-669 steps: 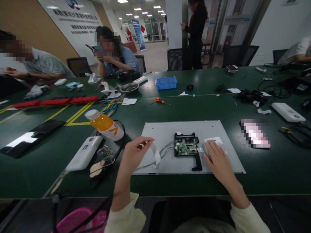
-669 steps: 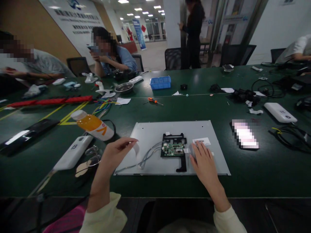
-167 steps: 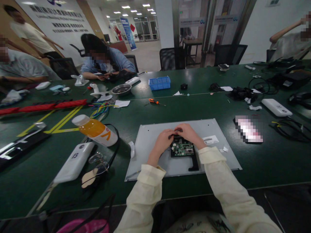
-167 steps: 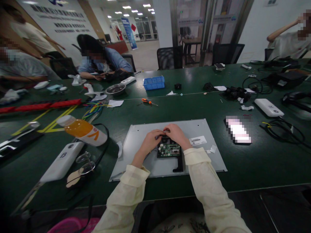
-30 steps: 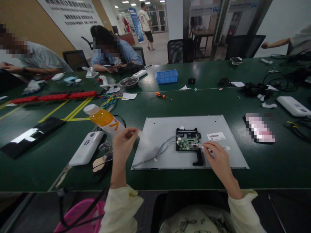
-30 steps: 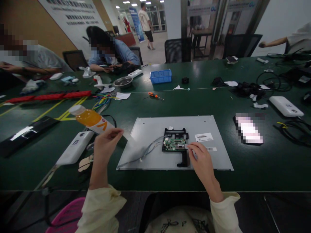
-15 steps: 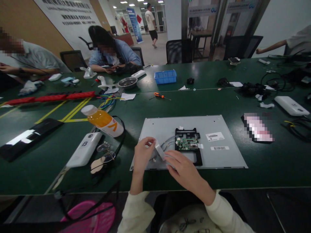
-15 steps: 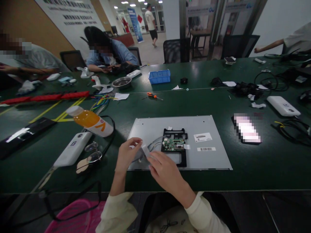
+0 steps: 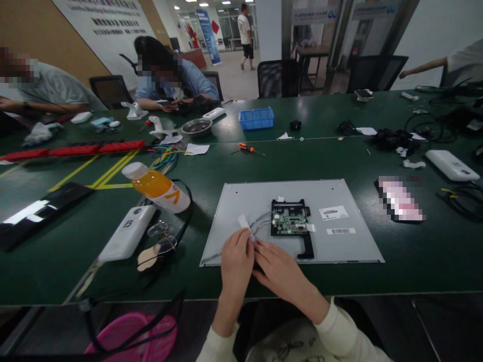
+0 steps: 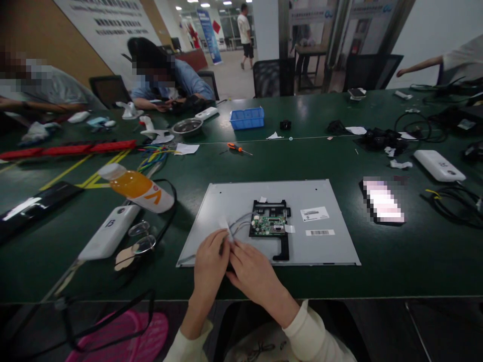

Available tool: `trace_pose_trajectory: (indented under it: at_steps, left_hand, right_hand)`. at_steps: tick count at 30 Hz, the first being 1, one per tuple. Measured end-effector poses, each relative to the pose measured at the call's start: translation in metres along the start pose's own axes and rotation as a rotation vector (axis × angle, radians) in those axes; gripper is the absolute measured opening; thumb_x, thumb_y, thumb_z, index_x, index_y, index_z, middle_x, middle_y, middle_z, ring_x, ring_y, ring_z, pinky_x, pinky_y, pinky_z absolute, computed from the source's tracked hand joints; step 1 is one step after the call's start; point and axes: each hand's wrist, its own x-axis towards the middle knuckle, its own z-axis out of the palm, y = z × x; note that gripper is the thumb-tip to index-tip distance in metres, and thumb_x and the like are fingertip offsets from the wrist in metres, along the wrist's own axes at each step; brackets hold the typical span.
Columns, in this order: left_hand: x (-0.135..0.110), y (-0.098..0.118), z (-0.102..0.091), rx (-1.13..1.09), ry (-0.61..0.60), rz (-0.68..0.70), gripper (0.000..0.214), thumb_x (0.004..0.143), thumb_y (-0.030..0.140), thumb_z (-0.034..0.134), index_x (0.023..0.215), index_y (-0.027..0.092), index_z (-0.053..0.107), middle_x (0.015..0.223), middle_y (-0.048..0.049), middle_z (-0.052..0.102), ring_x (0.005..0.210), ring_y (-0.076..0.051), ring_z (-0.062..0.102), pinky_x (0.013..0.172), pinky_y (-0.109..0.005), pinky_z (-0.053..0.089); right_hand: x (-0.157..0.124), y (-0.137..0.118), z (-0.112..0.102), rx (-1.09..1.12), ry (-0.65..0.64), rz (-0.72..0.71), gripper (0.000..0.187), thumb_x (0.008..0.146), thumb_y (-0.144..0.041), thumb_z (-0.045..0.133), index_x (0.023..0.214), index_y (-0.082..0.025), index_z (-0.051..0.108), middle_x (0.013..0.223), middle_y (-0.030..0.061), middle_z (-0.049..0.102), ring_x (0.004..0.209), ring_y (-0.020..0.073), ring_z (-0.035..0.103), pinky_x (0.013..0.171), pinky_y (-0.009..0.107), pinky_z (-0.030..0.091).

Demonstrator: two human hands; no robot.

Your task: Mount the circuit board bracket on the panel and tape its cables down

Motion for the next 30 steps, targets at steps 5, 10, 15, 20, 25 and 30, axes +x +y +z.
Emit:
trace_pose_trajectory:
  at_steps: [5, 10, 15, 20, 25, 30]
  left_hand:
    - [-0.003, -0.01, 0.004, 0.042, -0.028, 0.024, 0.029, 0.092, 0.02, 0.04, 0.115, 0.018, 0.057, 0.119, -0.0113, 0.064, 0.11, -0.025, 0.059, 0.101, -0.045, 0.042]
    - [0.004, -0.021, 0.014, 0.059, -0.034, 0.041, 0.033, 0.092, 0.02, 0.039, 0.121, 0.015, 0.054, 0.124, -0.0139, 0.062, 0.116, -0.025, 0.057, 0.105, -0.046, 0.039]
    - [0.006, -0.028, 0.019, -0.011, -0.019, 0.051, 0.037, 0.091, 0.021, 0.041, 0.126, 0.015, 0.049, 0.124, -0.0142, 0.062, 0.117, -0.025, 0.057, 0.102, -0.045, 0.042]
    - [0.002, -0.03, 0.015, -0.047, -0.05, 0.09, 0.047, 0.087, 0.014, 0.04, 0.134, 0.017, 0.041, 0.132, -0.0147, 0.056, 0.122, -0.025, 0.053, 0.103, -0.047, 0.041]
    - [0.004, -0.029, 0.012, -0.025, -0.097, 0.095, 0.052, 0.084, 0.012, 0.041, 0.136, 0.016, 0.037, 0.135, -0.0157, 0.053, 0.13, -0.026, 0.046, 0.105, -0.047, 0.038]
    - [0.009, -0.026, 0.006, 0.047, -0.179, 0.057, 0.053, 0.083, 0.012, 0.042, 0.136, 0.018, 0.037, 0.136, -0.0148, 0.052, 0.133, -0.027, 0.043, 0.107, -0.05, 0.033]
  right_hand:
    - [-0.001, -0.002, -0.001, -0.013, 0.0, 0.013, 0.051, 0.086, -0.021, 0.059, 0.134, -0.012, 0.047, 0.135, 0.0141, 0.054, 0.13, 0.024, 0.045, 0.109, 0.041, 0.04]
    - [0.001, -0.004, -0.004, -0.018, 0.001, 0.029, 0.043, 0.086, -0.02, 0.058, 0.128, -0.013, 0.052, 0.131, 0.0138, 0.058, 0.127, 0.0235, 0.048, 0.106, 0.041, 0.043]
    - [0.006, -0.005, -0.011, 0.008, 0.04, 0.077, 0.034, 0.088, -0.017, 0.053, 0.122, -0.016, 0.056, 0.125, 0.0101, 0.062, 0.122, 0.0211, 0.053, 0.105, 0.039, 0.044]
    - [0.01, -0.004, -0.01, 0.0, 0.044, 0.067, 0.043, 0.087, -0.019, 0.056, 0.129, -0.016, 0.049, 0.135, 0.0119, 0.054, 0.128, 0.0226, 0.046, 0.106, 0.042, 0.043]
    - [0.009, -0.001, -0.002, -0.012, 0.018, 0.057, 0.058, 0.082, -0.019, 0.062, 0.136, -0.014, 0.042, 0.14, 0.0152, 0.049, 0.133, 0.0249, 0.041, 0.107, 0.045, 0.042]
    - [0.005, -0.002, -0.002, -0.018, 0.023, 0.057, 0.063, 0.082, -0.017, 0.061, 0.14, -0.013, 0.038, 0.142, 0.0156, 0.047, 0.132, 0.025, 0.042, 0.108, 0.044, 0.041]
